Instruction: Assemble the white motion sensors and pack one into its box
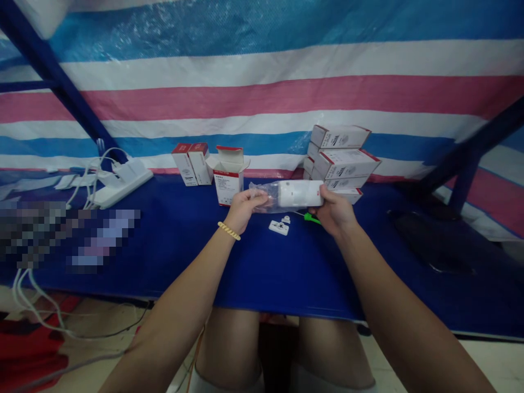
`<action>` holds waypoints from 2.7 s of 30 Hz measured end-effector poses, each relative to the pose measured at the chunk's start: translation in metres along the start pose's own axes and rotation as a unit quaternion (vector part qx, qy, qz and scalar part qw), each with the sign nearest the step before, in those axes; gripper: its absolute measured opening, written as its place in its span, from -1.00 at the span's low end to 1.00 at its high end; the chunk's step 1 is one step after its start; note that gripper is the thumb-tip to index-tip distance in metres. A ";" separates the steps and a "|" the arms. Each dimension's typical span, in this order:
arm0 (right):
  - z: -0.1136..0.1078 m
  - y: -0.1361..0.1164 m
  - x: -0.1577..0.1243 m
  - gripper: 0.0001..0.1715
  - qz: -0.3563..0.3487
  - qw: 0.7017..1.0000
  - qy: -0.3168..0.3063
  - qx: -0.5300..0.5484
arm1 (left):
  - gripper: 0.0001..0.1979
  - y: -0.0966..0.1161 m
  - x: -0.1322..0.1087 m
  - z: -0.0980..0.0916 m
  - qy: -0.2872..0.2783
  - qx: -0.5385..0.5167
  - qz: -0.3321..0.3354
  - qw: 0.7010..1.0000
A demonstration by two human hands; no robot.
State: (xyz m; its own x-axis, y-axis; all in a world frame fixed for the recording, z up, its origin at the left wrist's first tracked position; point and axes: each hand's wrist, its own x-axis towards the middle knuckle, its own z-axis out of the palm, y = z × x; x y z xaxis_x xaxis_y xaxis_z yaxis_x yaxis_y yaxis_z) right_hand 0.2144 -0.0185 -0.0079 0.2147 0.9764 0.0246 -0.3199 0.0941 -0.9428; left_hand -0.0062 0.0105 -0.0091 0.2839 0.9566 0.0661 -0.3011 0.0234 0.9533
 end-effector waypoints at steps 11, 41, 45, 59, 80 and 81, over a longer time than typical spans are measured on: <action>-0.019 0.002 0.014 -0.59 0.013 0.991 0.099 0.087 | -0.47 -0.009 -0.009 -0.001 0.036 0.262 0.203 0.943; 0.023 0.003 -0.025 -0.28 0.079 0.985 -0.154 0.014 | -0.51 -0.008 -0.008 0.007 -0.035 0.276 0.125 0.952; 0.028 0.010 -0.028 -0.16 0.037 0.977 -0.186 -0.095 | -0.51 -0.014 -0.004 0.009 -0.023 0.215 0.167 0.962; 0.032 0.033 -0.033 -0.33 -0.159 0.923 -0.179 -0.302 | -0.19 -0.008 -0.013 0.007 -0.029 0.437 0.341 0.832; -0.013 -0.002 -0.001 -0.55 -0.152 0.978 0.070 -0.122 | -0.40 0.015 -0.003 -0.033 -0.089 0.519 0.406 0.747; -0.016 -0.003 -0.001 -0.55 -0.145 0.977 0.045 -0.147 | -0.40 0.015 -0.003 -0.034 -0.085 0.515 0.407 0.749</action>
State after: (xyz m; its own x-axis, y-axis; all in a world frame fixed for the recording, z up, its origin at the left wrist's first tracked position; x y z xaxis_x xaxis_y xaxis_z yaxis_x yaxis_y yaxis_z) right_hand 0.2299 -0.0225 -0.0099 0.3415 0.8945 0.2884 0.0419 0.2921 -0.9555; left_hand -0.0426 0.0174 -0.0049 0.5261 0.4796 0.7023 0.4011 -0.8681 0.2923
